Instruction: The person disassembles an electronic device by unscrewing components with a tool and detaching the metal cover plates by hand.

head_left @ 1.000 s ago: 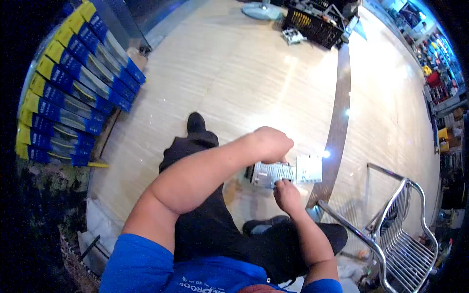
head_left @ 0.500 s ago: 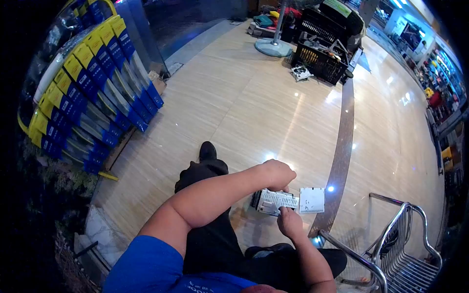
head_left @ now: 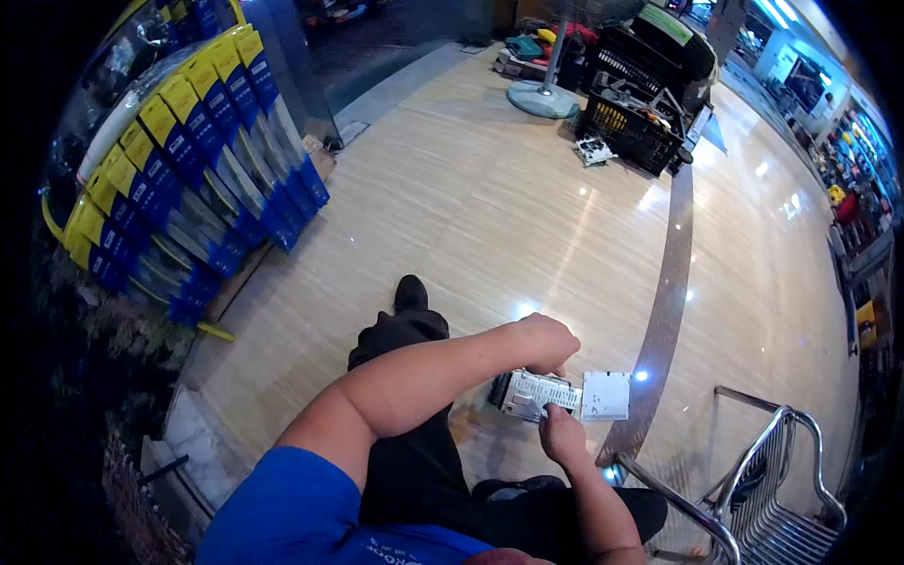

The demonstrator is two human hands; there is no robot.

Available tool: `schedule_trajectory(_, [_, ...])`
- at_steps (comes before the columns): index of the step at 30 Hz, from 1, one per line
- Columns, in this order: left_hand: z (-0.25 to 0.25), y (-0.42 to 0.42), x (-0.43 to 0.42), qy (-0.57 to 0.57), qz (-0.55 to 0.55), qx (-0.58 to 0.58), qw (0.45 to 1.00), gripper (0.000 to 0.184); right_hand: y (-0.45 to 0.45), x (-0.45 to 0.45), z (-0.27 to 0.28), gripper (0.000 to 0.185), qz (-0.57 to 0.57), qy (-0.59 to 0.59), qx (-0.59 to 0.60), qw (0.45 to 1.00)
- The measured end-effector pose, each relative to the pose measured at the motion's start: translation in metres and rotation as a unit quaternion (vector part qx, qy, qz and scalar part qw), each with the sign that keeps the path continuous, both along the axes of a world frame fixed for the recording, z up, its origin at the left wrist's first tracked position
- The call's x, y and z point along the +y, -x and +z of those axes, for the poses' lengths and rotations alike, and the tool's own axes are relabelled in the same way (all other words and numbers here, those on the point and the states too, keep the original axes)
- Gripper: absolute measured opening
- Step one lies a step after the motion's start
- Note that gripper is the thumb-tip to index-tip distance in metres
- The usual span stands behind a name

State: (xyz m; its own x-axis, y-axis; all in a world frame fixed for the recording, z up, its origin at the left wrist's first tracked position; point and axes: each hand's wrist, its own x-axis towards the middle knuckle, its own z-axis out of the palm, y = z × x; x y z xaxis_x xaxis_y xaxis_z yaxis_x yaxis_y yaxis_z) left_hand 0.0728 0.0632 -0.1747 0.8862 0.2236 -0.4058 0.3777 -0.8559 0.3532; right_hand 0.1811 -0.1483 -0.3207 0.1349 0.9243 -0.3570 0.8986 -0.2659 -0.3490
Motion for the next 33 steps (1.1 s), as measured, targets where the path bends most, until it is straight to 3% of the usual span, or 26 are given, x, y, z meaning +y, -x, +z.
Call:
schedule_trajectory(8, [-0.004, -0.001, 0.001, 0.001, 0.003, 0.003, 1.0, 0.041, -0.01, -0.006, -0.015, 0.017, 0.055, -0.086, 0.033, 0.994])
schedule_trajectory(12, [-0.004, -0.002, 0.001, 0.0, 0.003, 0.012, 1.0, 0.042, -0.008, -0.004, -0.005, 0.02, 0.047, -0.071, 0.047, 0.995])
schedule_trajectory(14, [-0.006, -0.001, 0.002, 0.001, 0.003, 0.002, 1.0, 0.041, -0.004, -0.001, 0.004, 0.023, 0.024, -0.005, 0.048, 0.999])
schedule_trajectory(18, [-0.003, 0.0, 0.001, 0.0, 0.007, -0.004, 1.0, 0.04, -0.008, -0.003, -0.004, 0.028, 0.057, -0.013, 0.067, 0.996])
schedule_trajectory(29, [0.0, 0.003, 0.004, -0.011, 0.01, -0.012, 1.0, 0.042, -0.016, -0.001, -0.008, 0.043, -0.03, -0.003, 0.225, 0.974])
schedule_trajectory(33, [0.0, 0.004, 0.004, -0.011, 0.015, -0.013, 1.0, 0.041, -0.019, -0.001, -0.01, 0.039, -0.044, 0.014, 0.262, 0.964])
